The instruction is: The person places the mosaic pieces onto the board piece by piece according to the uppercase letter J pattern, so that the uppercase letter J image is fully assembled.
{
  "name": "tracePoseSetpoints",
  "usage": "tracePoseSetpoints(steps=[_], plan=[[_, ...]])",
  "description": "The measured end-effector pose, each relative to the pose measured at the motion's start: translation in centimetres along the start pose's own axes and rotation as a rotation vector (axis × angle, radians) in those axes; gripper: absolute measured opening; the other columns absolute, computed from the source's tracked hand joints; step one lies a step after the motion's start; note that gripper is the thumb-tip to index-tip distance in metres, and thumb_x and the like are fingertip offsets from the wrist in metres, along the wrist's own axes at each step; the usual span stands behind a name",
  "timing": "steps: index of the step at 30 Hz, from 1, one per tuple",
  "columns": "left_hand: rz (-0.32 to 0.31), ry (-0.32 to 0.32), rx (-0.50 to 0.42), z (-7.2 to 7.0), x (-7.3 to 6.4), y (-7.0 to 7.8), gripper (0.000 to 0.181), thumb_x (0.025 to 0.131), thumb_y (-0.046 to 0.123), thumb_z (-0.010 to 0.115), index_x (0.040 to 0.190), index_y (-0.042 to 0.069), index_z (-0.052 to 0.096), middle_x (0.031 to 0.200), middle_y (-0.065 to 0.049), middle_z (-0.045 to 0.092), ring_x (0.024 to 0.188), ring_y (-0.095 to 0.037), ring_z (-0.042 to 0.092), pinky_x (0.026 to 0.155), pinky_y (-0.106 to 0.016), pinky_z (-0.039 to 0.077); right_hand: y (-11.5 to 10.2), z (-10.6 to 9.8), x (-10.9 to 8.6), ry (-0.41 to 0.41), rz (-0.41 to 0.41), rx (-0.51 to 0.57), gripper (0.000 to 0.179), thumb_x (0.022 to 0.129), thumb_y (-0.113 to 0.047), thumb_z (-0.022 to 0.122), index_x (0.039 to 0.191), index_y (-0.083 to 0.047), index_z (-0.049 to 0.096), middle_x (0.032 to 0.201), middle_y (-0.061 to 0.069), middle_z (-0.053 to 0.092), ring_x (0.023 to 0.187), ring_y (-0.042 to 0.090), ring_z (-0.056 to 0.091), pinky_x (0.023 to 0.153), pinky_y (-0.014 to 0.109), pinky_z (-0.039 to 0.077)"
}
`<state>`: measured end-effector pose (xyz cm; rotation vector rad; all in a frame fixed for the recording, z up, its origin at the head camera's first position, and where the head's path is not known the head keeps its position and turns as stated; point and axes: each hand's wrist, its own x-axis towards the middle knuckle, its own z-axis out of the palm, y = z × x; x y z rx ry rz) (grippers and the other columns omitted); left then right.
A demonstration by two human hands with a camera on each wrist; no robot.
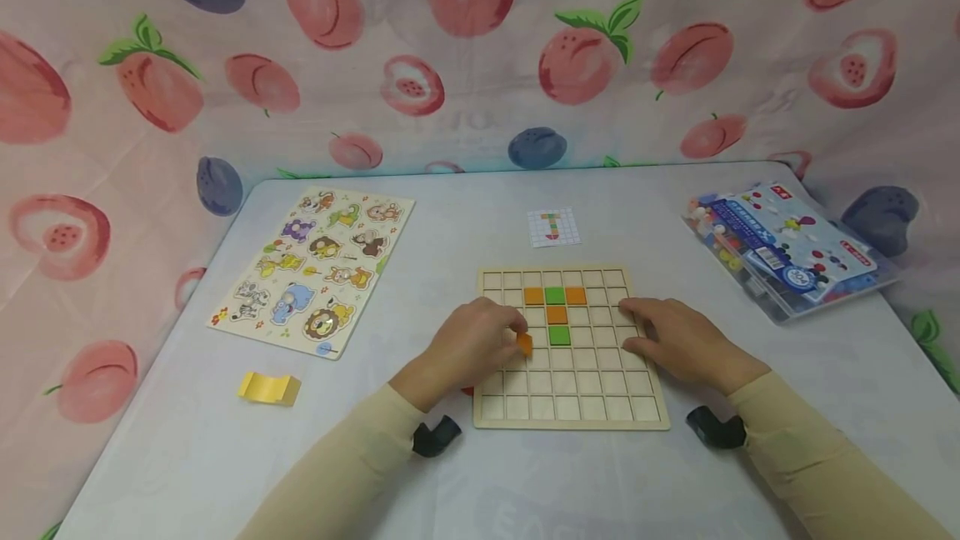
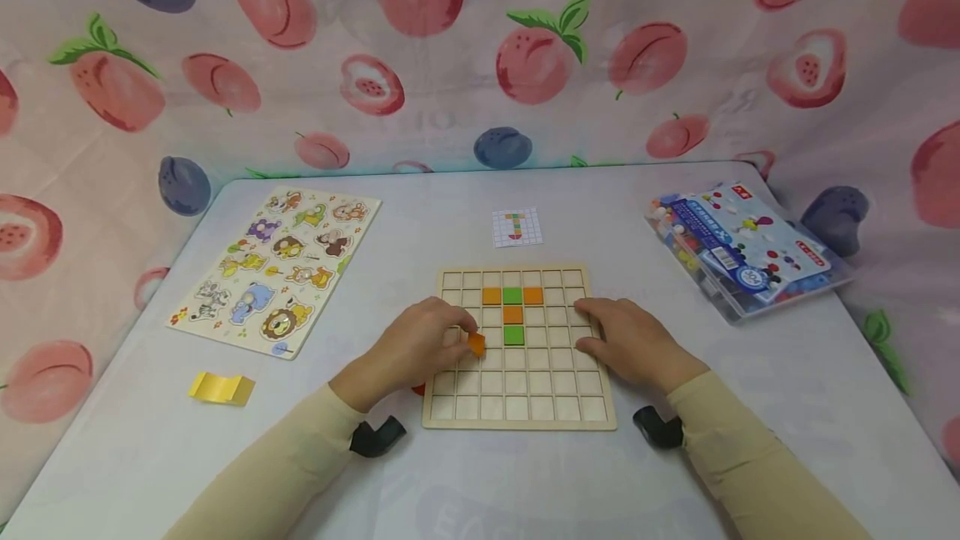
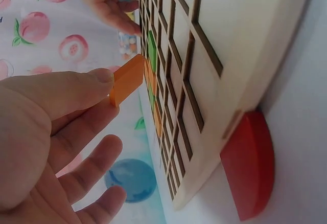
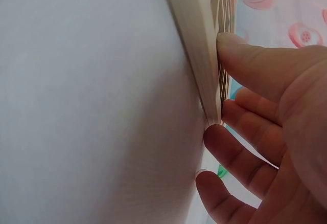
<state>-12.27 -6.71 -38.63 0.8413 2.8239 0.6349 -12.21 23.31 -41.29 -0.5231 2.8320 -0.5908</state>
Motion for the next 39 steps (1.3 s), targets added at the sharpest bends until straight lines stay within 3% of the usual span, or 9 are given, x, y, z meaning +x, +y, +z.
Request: tracePoseSetpoints(steps=[14, 23, 39], plan=[[0.048, -0.026, 0.003, 0.6, 0.5, 0.7, 0.018, 0.088, 0.021, 0.078, 0.104, 0.013, 0.075, 0.101, 0.003, 0.073, 0.096, -0.017, 0.060, 0.085, -0.032, 0.049, -0.2, 0.0, 0.1, 0.001, 0.011, 0.006, 0.057, 0.093, -0.024, 0.072, 0.139, 0.004, 0.053, 0.132, 0.024, 0.059, 0.119, 0.043, 0.055, 0.100, 0.058, 0.042], [0.116, 0.017, 0.001, 1.2, 0.8, 1.0, 0.016, 0.085, 0.017, 0.079, 0.100, 0.012, 0.076, 0.096, 0.004, 0.073, 0.093, -0.016, 0.061, 0.083, -0.031, 0.049, -0.1, 0.0, 0.1, -0.009, 0.017, 0.000, 0.057, 0.093, -0.021, 0.070, 0.141, 0.005, 0.051, 0.136, 0.026, 0.056, 0.123, 0.045, 0.053, 0.102, 0.058, 0.040], [0.110, -0.013, 0.025, 1.8, 1.3, 1.5, 0.012, 0.087, 0.021, 0.077, 0.097, 0.015, 0.075, 0.090, 0.006, 0.072, 0.088, -0.015, 0.060, 0.079, -0.029, 0.047, -0.1, 0.0, 0.1, -0.014, 0.023, -0.001, 0.058, 0.093, -0.022, 0.071, 0.141, 0.004, 0.052, 0.136, 0.025, 0.057, 0.122, 0.044, 0.053, 0.101, 0.058, 0.041]])
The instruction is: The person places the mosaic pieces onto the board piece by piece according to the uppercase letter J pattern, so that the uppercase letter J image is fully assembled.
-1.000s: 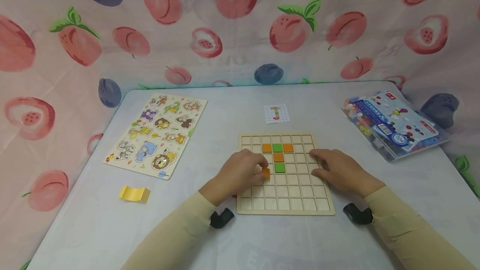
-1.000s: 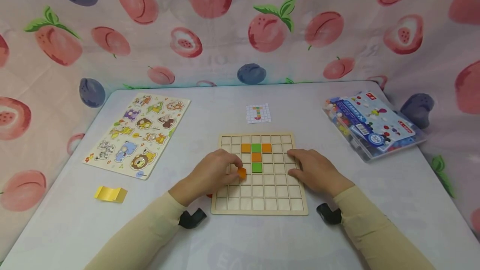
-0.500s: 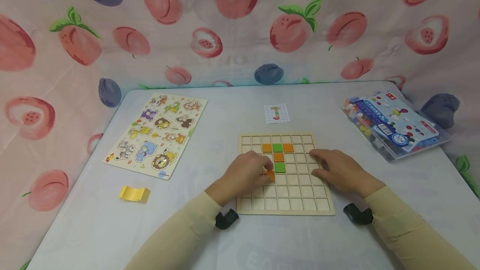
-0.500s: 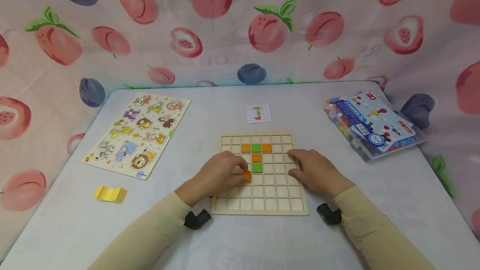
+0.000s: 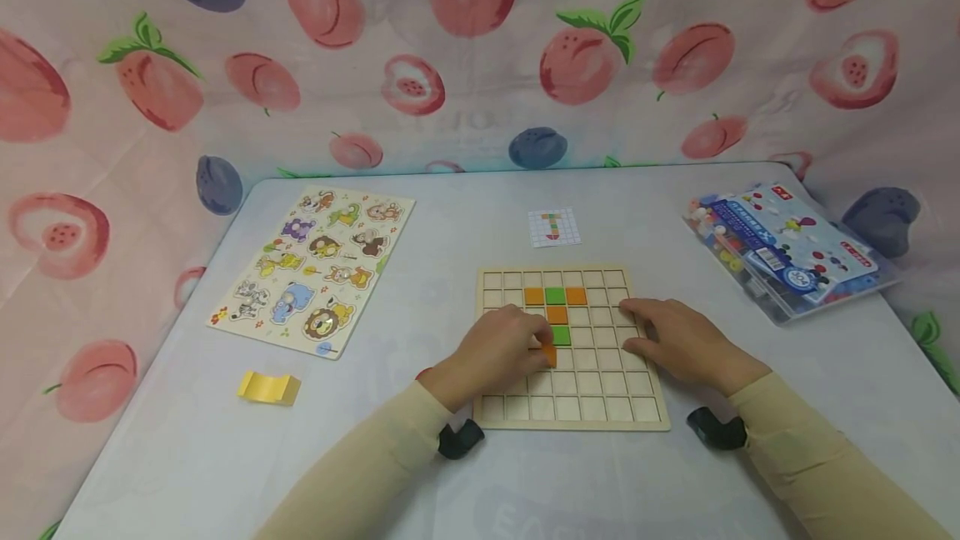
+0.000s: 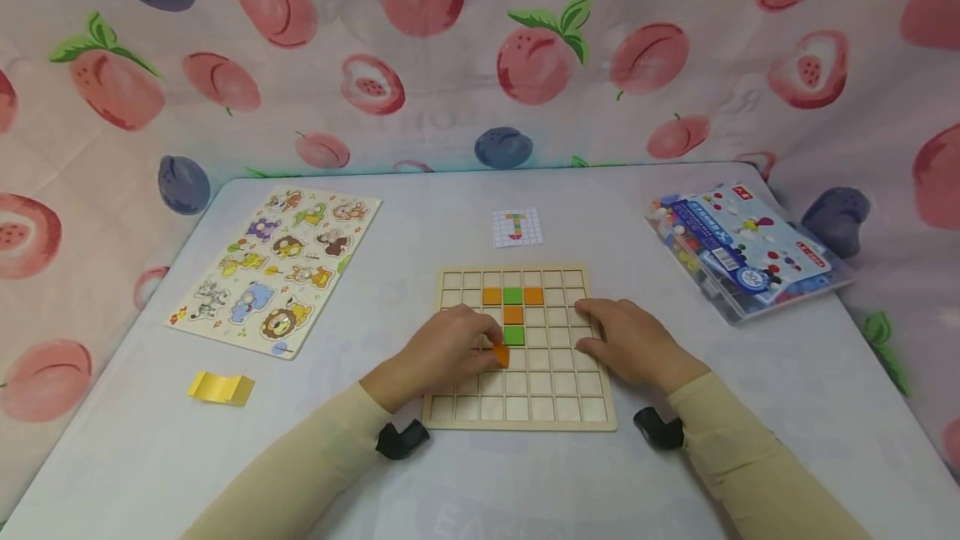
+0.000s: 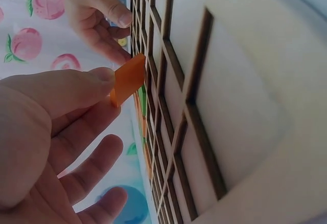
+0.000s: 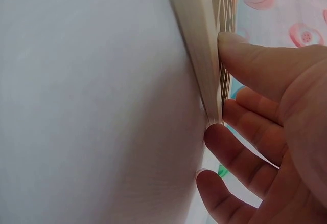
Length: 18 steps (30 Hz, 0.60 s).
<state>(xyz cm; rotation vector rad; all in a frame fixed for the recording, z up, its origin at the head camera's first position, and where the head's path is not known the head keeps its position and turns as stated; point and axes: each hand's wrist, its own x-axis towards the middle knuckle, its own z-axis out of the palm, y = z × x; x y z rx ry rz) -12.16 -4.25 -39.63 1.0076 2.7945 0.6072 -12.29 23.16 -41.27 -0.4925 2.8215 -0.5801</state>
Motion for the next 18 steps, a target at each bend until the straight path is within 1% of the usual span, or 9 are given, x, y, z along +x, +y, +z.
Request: tracePoseSetpoints(steps=[4, 8, 14, 18], plan=[[-0.005, -0.002, -0.015, 0.21, 0.02, -0.06, 0.009, 0.088, 0.019, 0.075, 0.096, 0.015, 0.074, 0.088, 0.006, 0.071, 0.093, -0.017, 0.061, 0.081, -0.030, 0.048, 0.00, -0.01, -0.01, 0.002, -0.003, -0.001, 0.057, 0.093, -0.022, 0.071, 0.140, 0.004, 0.052, 0.136, 0.025, 0.057, 0.121, 0.043, 0.054, 0.101, 0.058, 0.041], [-0.001, 0.002, -0.017, 0.30, 0.05, -0.07, 0.009, 0.088, 0.018, 0.075, 0.096, 0.014, 0.074, 0.088, 0.006, 0.071, 0.091, -0.017, 0.061, 0.080, -0.029, 0.047, -0.07, -0.05, -0.05, 0.001, 0.000, 0.000, 0.057, 0.093, -0.022, 0.071, 0.140, 0.004, 0.052, 0.135, 0.024, 0.057, 0.121, 0.043, 0.054, 0.101, 0.057, 0.042], [0.020, 0.014, 0.010, 0.32, 0.10, -0.05, 0.008, 0.088, 0.018, 0.076, 0.095, 0.014, 0.075, 0.089, 0.006, 0.072, 0.088, -0.016, 0.061, 0.079, -0.030, 0.047, -0.05, -0.09, 0.00, -0.003, -0.004, 0.005, 0.057, 0.094, -0.022, 0.071, 0.140, 0.004, 0.052, 0.135, 0.024, 0.057, 0.121, 0.043, 0.054, 0.101, 0.057, 0.042], [0.022, 0.012, 0.031, 0.46, 0.12, -0.05, 0.008, 0.089, 0.018, 0.075, 0.096, 0.014, 0.075, 0.088, 0.006, 0.072, 0.087, -0.016, 0.061, 0.079, -0.030, 0.047, 0.00, -0.06, 0.03, -0.007, 0.000, 0.004, 0.057, 0.094, -0.023, 0.071, 0.141, 0.004, 0.052, 0.136, 0.024, 0.057, 0.121, 0.043, 0.054, 0.101, 0.057, 0.041]])
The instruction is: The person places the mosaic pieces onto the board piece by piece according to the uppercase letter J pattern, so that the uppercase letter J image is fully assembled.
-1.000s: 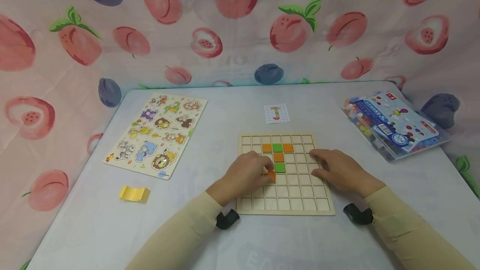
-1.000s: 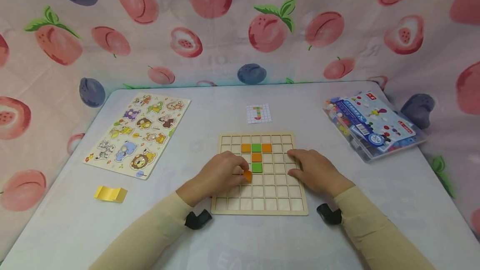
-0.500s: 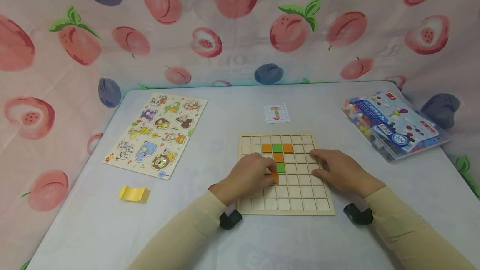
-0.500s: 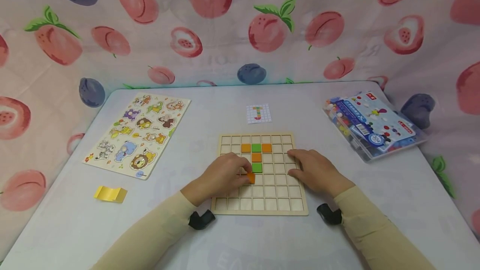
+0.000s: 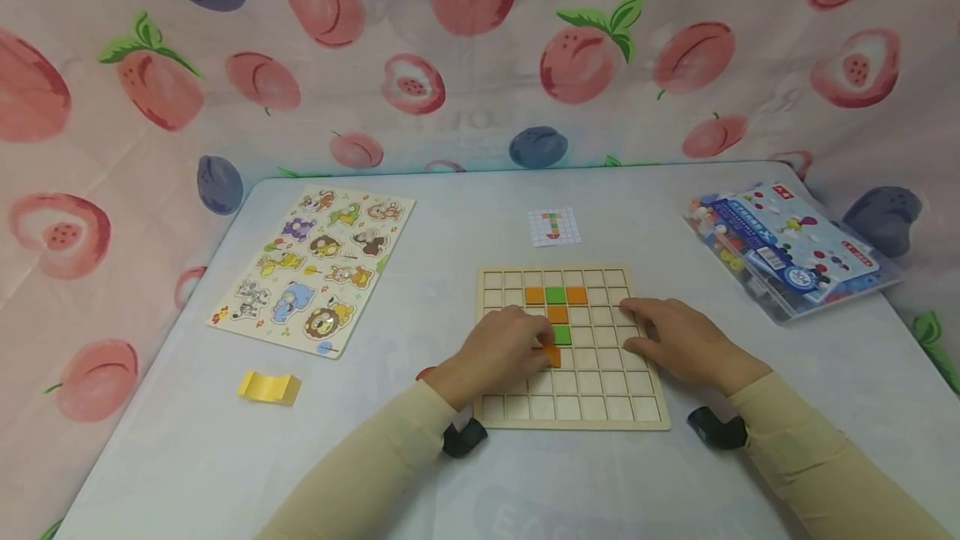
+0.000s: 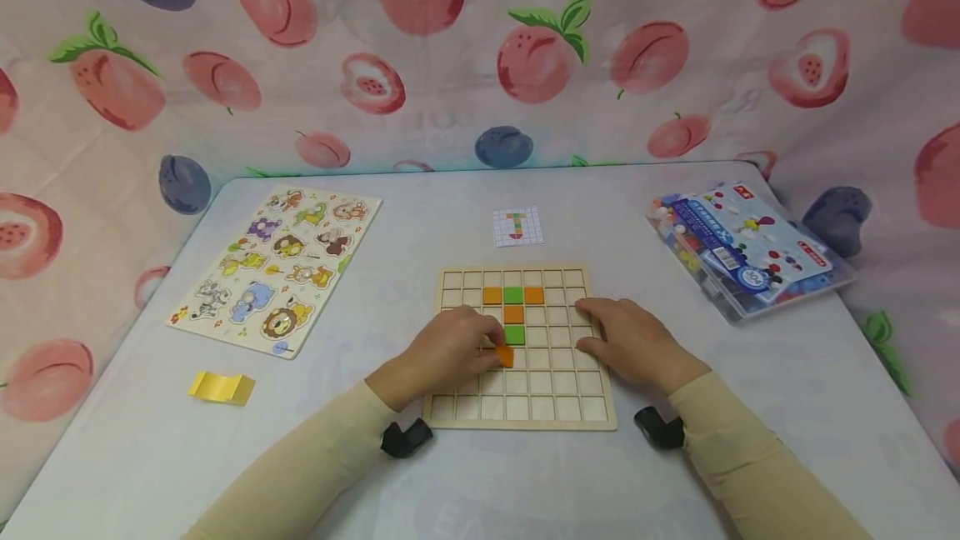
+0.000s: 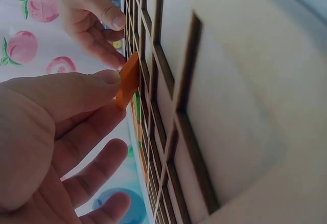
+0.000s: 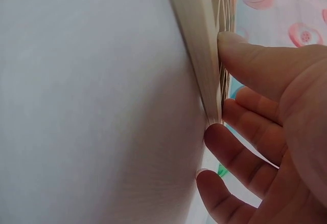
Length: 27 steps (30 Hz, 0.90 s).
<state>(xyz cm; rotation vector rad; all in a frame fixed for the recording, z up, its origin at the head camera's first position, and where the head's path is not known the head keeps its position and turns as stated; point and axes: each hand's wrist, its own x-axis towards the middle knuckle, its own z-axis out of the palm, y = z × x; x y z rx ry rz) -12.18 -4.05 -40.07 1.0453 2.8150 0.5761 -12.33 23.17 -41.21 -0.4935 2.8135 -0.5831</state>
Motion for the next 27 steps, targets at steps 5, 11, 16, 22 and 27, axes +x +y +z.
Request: tracePoseSetpoints(steps=[5, 11, 16, 22, 27], plan=[[0.000, -0.004, 0.014, 0.29, 0.15, -0.04, 0.008, 0.089, 0.017, 0.074, 0.096, 0.015, 0.075, 0.089, 0.006, 0.072, 0.088, -0.016, 0.061, 0.078, -0.029, 0.047, 0.01, 0.02, 0.02, 0.000, 0.005, -0.002, 0.057, 0.093, -0.023, 0.071, 0.140, 0.004, 0.052, 0.136, 0.025, 0.056, 0.122, 0.044, 0.053, 0.101, 0.058, 0.041], [-0.009, -0.022, 0.017, 0.54, 0.44, 0.05, 0.008, 0.089, 0.016, 0.073, 0.097, 0.015, 0.076, 0.087, 0.007, 0.071, 0.082, -0.014, 0.058, 0.075, -0.026, 0.045, 0.03, -0.01, 0.02, 0.001, -0.002, -0.006, 0.057, 0.094, -0.023, 0.071, 0.141, 0.004, 0.052, 0.136, 0.025, 0.056, 0.121, 0.044, 0.054, 0.101, 0.058, 0.041], [-0.004, -0.017, 0.022, 0.67, 0.54, 0.14, 0.008, 0.088, 0.016, 0.074, 0.096, 0.015, 0.076, 0.085, 0.008, 0.070, 0.080, -0.013, 0.057, 0.074, -0.024, 0.045, 0.05, -0.04, 0.00, -0.003, -0.002, -0.004, 0.058, 0.094, -0.024, 0.070, 0.141, 0.004, 0.051, 0.137, 0.025, 0.056, 0.123, 0.044, 0.052, 0.102, 0.058, 0.041], [-0.015, -0.024, 0.035, 0.76, 0.57, 0.30, 0.008, 0.088, 0.018, 0.075, 0.095, 0.016, 0.076, 0.085, 0.008, 0.070, 0.083, -0.013, 0.057, 0.076, -0.025, 0.046, 0.14, 0.01, -0.03, 0.000, -0.006, -0.002, 0.057, 0.094, -0.024, 0.070, 0.141, 0.004, 0.051, 0.137, 0.025, 0.056, 0.123, 0.045, 0.052, 0.102, 0.058, 0.040], [-0.019, -0.031, 0.041, 0.80, 0.69, 0.42, 0.008, 0.089, 0.020, 0.075, 0.096, 0.016, 0.076, 0.085, 0.009, 0.070, 0.083, -0.013, 0.057, 0.077, -0.026, 0.046, 0.18, 0.00, 0.03, -0.002, -0.009, -0.001, 0.057, 0.094, -0.023, 0.070, 0.141, 0.004, 0.051, 0.137, 0.025, 0.056, 0.123, 0.044, 0.053, 0.102, 0.058, 0.041]])
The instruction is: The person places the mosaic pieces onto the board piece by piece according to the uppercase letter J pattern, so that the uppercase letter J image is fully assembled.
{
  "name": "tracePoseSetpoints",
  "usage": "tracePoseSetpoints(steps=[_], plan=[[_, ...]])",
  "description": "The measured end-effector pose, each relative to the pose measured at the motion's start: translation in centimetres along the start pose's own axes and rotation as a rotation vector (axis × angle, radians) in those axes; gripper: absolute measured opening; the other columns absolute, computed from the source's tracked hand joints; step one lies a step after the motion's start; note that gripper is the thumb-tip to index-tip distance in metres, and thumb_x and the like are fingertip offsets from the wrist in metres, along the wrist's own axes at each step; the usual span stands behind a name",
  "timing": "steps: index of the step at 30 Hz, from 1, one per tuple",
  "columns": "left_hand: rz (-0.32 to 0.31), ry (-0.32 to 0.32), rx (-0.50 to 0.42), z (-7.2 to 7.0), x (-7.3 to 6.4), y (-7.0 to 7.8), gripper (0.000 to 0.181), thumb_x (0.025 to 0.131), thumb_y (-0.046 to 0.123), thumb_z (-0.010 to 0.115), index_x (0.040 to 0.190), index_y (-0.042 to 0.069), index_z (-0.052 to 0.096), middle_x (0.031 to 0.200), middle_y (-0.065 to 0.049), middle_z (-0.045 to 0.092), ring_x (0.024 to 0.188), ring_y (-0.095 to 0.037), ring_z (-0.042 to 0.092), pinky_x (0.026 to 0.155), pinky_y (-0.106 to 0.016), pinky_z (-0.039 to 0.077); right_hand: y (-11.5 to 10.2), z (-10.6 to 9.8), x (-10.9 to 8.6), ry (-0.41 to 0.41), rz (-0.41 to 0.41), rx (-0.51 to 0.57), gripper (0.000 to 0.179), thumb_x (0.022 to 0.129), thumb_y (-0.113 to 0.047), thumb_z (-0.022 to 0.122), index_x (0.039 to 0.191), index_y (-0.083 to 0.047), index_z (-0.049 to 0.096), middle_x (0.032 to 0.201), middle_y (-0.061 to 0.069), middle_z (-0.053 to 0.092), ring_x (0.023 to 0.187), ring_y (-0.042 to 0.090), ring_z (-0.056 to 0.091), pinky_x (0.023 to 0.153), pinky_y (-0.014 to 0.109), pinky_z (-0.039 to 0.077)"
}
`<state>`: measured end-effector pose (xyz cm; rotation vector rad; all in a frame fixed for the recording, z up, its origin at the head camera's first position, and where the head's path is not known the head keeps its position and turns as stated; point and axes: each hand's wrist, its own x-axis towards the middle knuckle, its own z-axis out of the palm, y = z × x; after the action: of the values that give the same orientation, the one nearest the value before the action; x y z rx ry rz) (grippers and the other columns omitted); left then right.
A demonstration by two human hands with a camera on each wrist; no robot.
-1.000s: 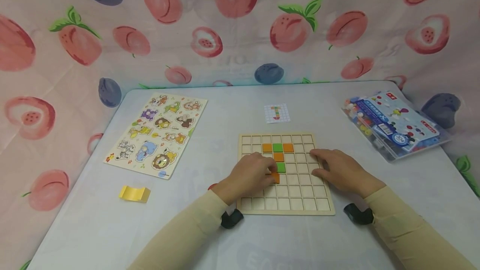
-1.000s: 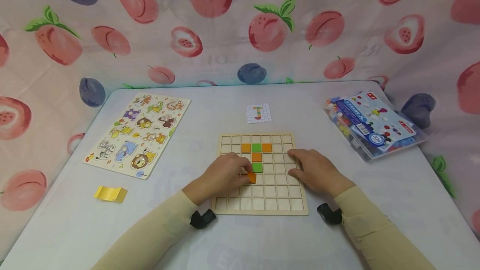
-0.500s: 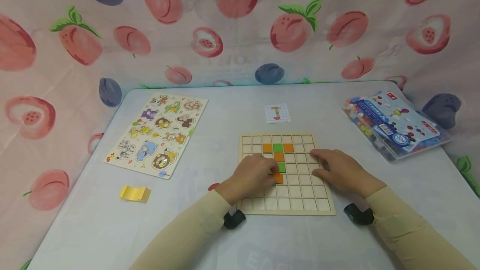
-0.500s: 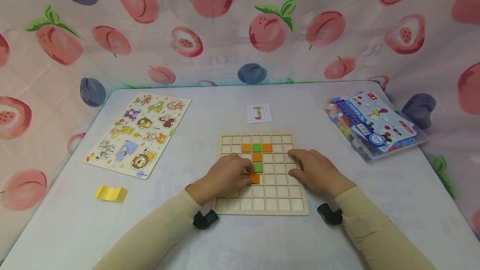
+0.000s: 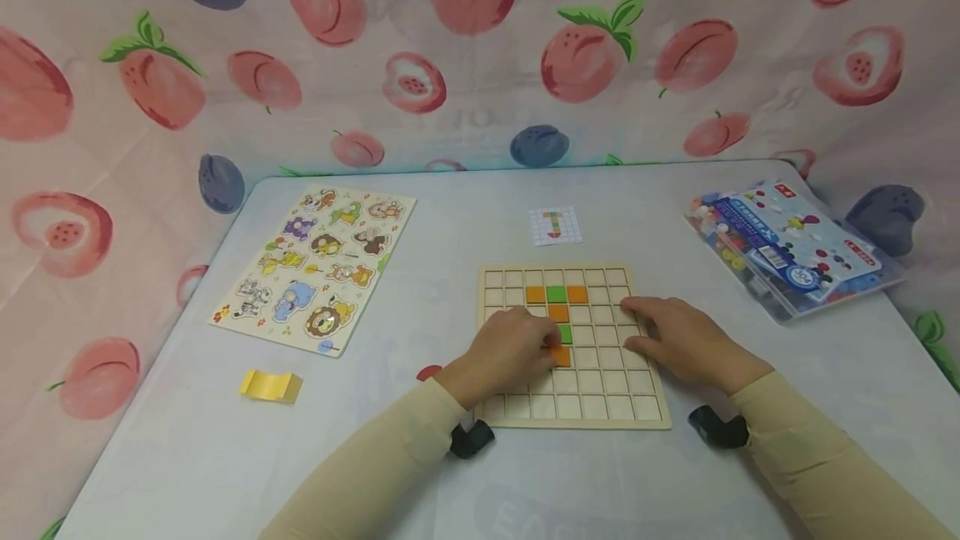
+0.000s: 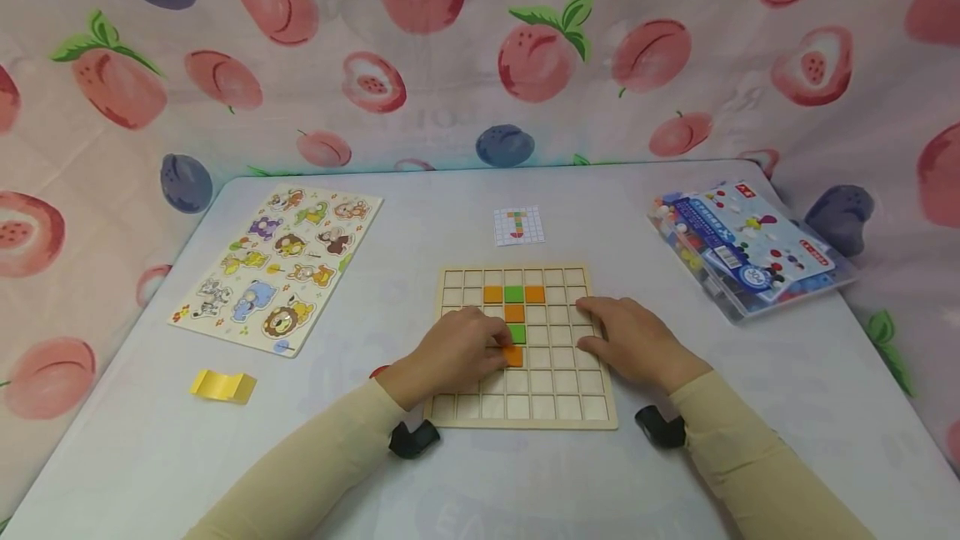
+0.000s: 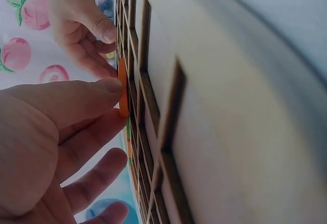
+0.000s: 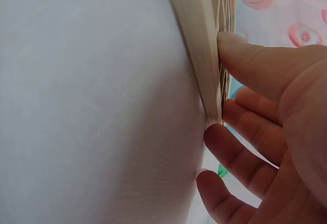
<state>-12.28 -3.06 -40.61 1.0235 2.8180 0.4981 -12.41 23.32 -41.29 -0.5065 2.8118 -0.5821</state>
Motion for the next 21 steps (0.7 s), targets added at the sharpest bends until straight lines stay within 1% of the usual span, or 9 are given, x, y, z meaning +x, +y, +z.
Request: tracePoseSetpoints(steps=[10, 21], plan=[[-0.002, 0.018, 0.011, 0.23, 0.11, 0.08, 0.008, 0.087, 0.020, 0.076, 0.095, 0.016, 0.076, 0.085, 0.009, 0.070, 0.083, -0.013, 0.058, 0.077, -0.027, 0.047, -0.03, -0.14, 0.05, 0.003, 0.000, 0.000, 0.057, 0.094, -0.024, 0.070, 0.141, 0.003, 0.052, 0.136, 0.024, 0.057, 0.121, 0.043, 0.054, 0.101, 0.058, 0.042], [-0.035, 0.000, 0.010, 0.29, 0.09, 0.41, 0.010, 0.087, 0.022, 0.078, 0.095, 0.017, 0.076, 0.084, 0.010, 0.068, 0.085, -0.014, 0.057, 0.078, -0.027, 0.046, -0.02, 0.04, 0.02, 0.002, 0.012, 0.016, 0.057, 0.094, -0.025, 0.070, 0.141, 0.003, 0.052, 0.137, 0.024, 0.056, 0.124, 0.044, 0.052, 0.102, 0.058, 0.040]])
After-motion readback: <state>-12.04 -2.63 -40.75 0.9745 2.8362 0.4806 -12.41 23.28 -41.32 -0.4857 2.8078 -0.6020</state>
